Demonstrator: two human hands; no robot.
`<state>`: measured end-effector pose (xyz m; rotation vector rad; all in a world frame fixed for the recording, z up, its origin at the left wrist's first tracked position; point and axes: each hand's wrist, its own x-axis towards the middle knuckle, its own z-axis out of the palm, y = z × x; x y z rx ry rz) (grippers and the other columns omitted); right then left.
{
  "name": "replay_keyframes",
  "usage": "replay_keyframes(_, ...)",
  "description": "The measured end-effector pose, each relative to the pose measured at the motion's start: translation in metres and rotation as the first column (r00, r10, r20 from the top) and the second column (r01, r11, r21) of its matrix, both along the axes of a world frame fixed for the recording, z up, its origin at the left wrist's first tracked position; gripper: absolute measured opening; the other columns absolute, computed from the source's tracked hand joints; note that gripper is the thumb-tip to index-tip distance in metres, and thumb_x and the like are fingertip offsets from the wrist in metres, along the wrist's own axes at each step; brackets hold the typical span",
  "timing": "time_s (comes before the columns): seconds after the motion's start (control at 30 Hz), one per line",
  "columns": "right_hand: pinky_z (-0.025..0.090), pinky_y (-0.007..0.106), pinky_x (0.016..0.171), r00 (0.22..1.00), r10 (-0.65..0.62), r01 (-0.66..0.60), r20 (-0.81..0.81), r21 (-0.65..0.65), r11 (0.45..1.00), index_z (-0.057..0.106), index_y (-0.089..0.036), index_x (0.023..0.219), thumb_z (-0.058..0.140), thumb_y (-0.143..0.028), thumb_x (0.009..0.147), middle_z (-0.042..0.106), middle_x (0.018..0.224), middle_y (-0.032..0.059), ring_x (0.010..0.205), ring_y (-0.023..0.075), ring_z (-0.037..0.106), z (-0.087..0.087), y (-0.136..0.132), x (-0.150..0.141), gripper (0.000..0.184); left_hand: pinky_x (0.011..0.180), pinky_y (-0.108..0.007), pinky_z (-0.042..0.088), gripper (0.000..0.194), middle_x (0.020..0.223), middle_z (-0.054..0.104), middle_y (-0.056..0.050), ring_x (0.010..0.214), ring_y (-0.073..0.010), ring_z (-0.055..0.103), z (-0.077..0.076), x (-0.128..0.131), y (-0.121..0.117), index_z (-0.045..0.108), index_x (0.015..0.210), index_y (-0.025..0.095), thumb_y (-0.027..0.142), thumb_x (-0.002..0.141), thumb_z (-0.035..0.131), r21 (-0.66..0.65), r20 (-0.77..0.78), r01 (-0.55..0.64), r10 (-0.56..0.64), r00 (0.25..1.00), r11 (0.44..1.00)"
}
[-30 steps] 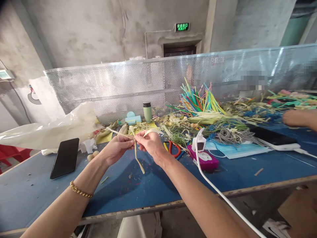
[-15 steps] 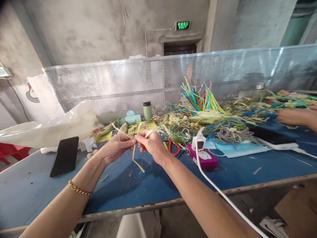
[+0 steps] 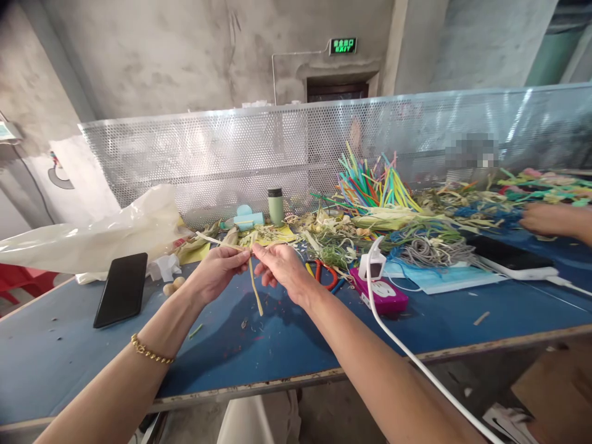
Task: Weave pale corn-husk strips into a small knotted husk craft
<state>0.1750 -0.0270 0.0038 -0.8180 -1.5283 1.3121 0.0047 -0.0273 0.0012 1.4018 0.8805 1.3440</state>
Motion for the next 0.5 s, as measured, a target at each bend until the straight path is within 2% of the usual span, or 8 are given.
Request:
replay_keyframes(0.1, 0.032, 0.019, 0.038, 0.997, -0.008, 0.006, 0.075, 0.026, 1.0, 0.06, -0.016, 0.069, 0.076, -0.044, 0.082, 0.065, 0.062, 0.0014, 0.041, 0.0069, 0.053, 0.0019, -0.0007, 0.0014, 0.035, 0.057, -0.026, 0.03, 0.034, 0.055, 0.06, -0.002, 0.054, -0.01, 0.046, 0.0003, -0.0045, 0.0036, 0.074, 0.065, 0.011, 0.04, 0.056, 0.09, -0.019, 0.059, -0.068, 0.069, 0.996, 0.997)
replay_keyframes(0.2, 0.032, 0.02, 0.039, 0.992, -0.084, 0.076, 0.094, 0.085, 0.993, 0.062, -0.015, 0.07, 0.07, -0.029, 0.083, 0.064, 0.063, 0.0005, 0.042, 0.0068, 0.052, 0.0028, 0.0007, 0.0017, 0.021, 0.056, -0.026, 0.03, 0.031, 0.057, 0.061, -0.002, 0.054, -0.0096, 0.047, 0.0002, -0.0058, 0.0049, 0.074, 0.065, 0.011, 0.036, 0.055, 0.09, -0.037, 0.087, -0.061, 0.064, 0.994, 0.997)
replay_keyframes(0.27, 0.033, 0.02, 0.041, 0.983, -0.159, 0.144, 0.096, 0.147, 0.979, 0.065, -0.015, 0.073, 0.066, -0.025, 0.083, 0.065, 0.065, 0.0005, 0.044, 0.0071, 0.051, 0.0024, 0.0021, 0.0013, 0.014, 0.056, -0.026, 0.031, 0.029, 0.06, 0.063, -0.003, 0.055, -0.01, 0.049, 0.0002, -0.0051, 0.0043, 0.075, 0.066, 0.011, 0.033, 0.056, 0.09, -0.052, 0.094, -0.038, 0.042, 0.995, 0.998)
replay_keyframes(0.43, 0.038, 0.024, 0.048, 0.96, -0.262, 0.224, 0.095, 0.294, 0.929, 0.066, -0.016, 0.073, 0.062, -0.032, 0.086, 0.064, 0.066, 0.0012, 0.048, 0.01, 0.052, 0.0006, 0.0037, 0.0008, 0.021, 0.055, -0.026, 0.032, 0.027, 0.066, 0.064, -0.004, 0.055, -0.0094, 0.051, 0.0, -0.0015, 0.0016, 0.075, 0.066, 0.012, 0.031, 0.055, 0.09, -0.045, 0.114, -0.02, 0.025, 0.993, 0.999)
replay_keyframes(0.5, 0.04, 0.026, 0.051, 0.928, -0.368, 0.318, 0.06, 0.387, 0.865, 0.065, -0.017, 0.074, 0.059, -0.035, 0.088, 0.064, 0.064, 0.0013, 0.05, 0.0119, 0.052, 0.0007, 0.0044, 0.0028, 0.024, 0.055, -0.026, 0.031, 0.026, 0.065, 0.064, -0.003, 0.055, -0.0094, 0.05, -0.0006, -0.0002, 0.0011, 0.075, 0.068, 0.012, 0.03, 0.056, 0.089, -0.027, 0.091, -0.037, 0.039, 0.995, 0.999)
